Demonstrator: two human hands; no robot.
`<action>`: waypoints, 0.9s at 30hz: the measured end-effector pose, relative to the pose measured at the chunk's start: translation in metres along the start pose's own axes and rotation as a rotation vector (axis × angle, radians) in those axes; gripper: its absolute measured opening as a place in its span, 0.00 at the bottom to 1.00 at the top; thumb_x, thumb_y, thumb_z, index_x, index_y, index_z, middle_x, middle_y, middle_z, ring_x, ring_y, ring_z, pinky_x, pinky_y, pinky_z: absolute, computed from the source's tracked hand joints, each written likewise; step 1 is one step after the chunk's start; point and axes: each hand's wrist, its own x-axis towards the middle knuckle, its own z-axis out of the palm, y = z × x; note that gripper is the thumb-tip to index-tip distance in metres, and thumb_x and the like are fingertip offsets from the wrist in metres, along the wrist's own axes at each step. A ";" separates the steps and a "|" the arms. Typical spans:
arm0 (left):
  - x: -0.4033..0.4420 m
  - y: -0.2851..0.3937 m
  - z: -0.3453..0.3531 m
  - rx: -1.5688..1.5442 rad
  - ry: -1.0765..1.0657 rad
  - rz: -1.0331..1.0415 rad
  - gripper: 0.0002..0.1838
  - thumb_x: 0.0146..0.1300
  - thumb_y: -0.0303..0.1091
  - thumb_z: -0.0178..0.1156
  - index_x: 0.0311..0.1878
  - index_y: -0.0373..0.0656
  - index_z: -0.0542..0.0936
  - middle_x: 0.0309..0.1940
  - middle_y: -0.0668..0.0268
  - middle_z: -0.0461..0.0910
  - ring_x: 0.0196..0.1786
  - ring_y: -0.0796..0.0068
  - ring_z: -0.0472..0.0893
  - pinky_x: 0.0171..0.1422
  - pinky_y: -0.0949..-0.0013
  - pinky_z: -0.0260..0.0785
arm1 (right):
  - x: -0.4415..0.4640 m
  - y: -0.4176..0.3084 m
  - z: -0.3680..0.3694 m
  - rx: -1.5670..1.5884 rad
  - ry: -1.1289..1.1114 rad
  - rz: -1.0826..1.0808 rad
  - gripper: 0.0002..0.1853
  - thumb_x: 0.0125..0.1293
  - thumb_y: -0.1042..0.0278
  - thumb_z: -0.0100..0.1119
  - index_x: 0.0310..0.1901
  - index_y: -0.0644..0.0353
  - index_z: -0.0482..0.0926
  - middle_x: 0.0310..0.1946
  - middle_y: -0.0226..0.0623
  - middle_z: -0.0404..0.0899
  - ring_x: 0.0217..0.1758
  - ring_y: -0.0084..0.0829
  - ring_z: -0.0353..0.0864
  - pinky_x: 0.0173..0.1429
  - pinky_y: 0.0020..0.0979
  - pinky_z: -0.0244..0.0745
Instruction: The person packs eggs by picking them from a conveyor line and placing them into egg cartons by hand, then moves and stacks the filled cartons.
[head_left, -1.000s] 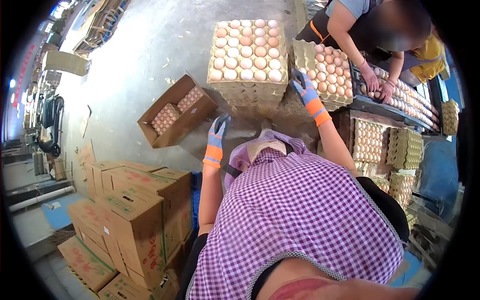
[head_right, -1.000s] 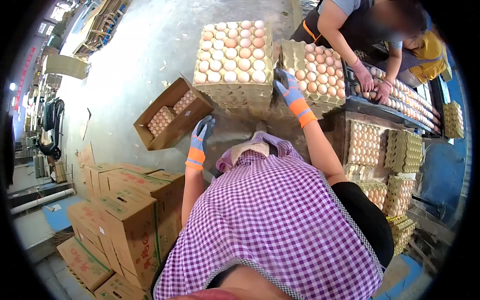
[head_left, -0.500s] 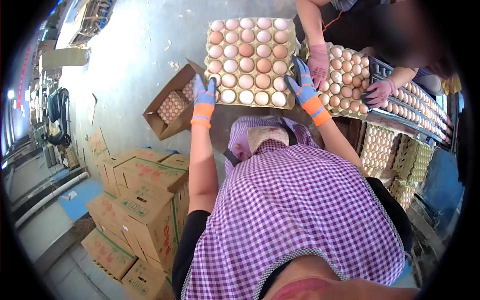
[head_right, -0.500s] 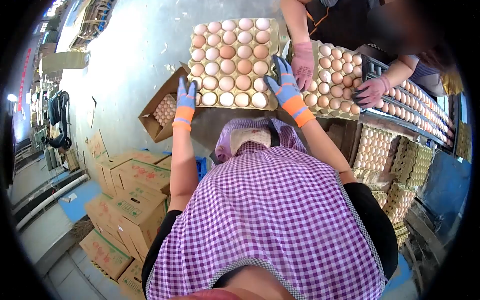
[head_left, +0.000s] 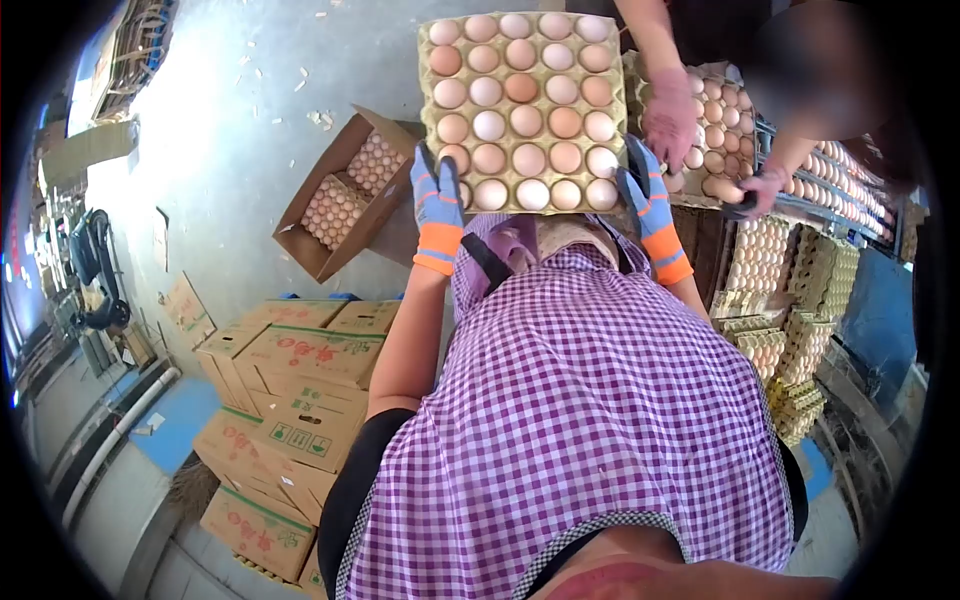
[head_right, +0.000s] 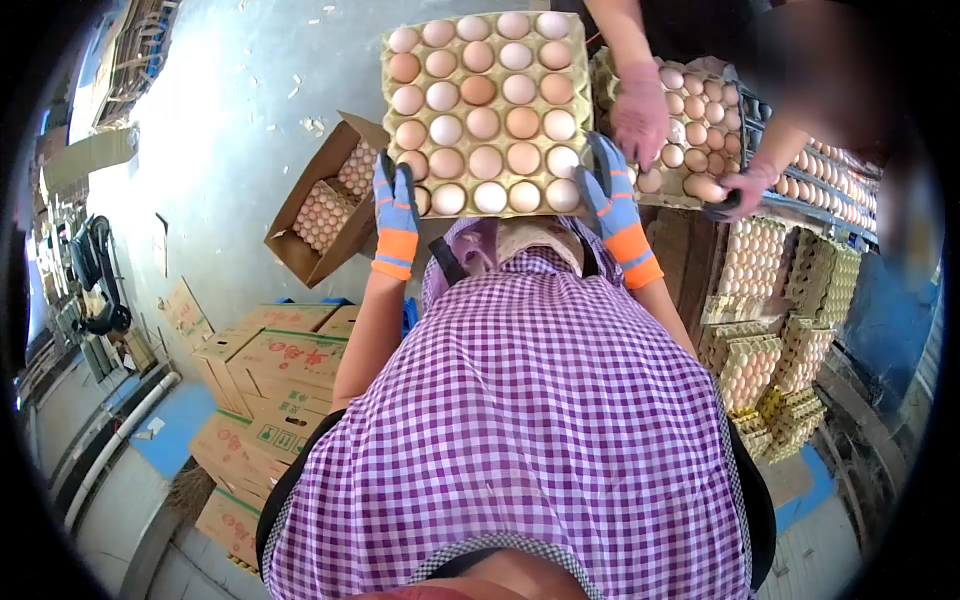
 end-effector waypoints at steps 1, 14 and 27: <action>0.001 0.003 -0.001 -0.021 -0.038 -0.018 0.31 0.75 0.41 0.53 0.73 0.32 0.61 0.69 0.45 0.65 0.71 0.51 0.66 0.75 0.59 0.57 | 0.004 0.005 0.004 -0.062 0.033 0.001 0.28 0.72 0.74 0.54 0.72 0.64 0.63 0.68 0.39 0.67 0.71 0.31 0.64 0.74 0.31 0.59; 0.103 -0.045 0.015 -0.815 -0.254 -0.558 0.25 0.76 0.37 0.54 0.72 0.41 0.64 0.62 0.65 0.73 0.66 0.72 0.71 0.70 0.70 0.64 | 0.045 0.033 -0.007 0.182 0.083 0.370 0.26 0.77 0.70 0.45 0.74 0.61 0.59 0.72 0.38 0.62 0.72 0.30 0.65 0.75 0.35 0.61; 0.092 -0.034 0.009 -0.993 -0.398 -0.684 0.29 0.78 0.55 0.42 0.68 0.42 0.70 0.64 0.62 0.75 0.64 0.67 0.74 0.71 0.61 0.67 | 0.045 0.160 -0.025 -0.559 0.084 -0.153 0.21 0.72 0.79 0.44 0.65 0.67 0.71 0.65 0.51 0.71 0.70 0.47 0.69 0.73 0.39 0.66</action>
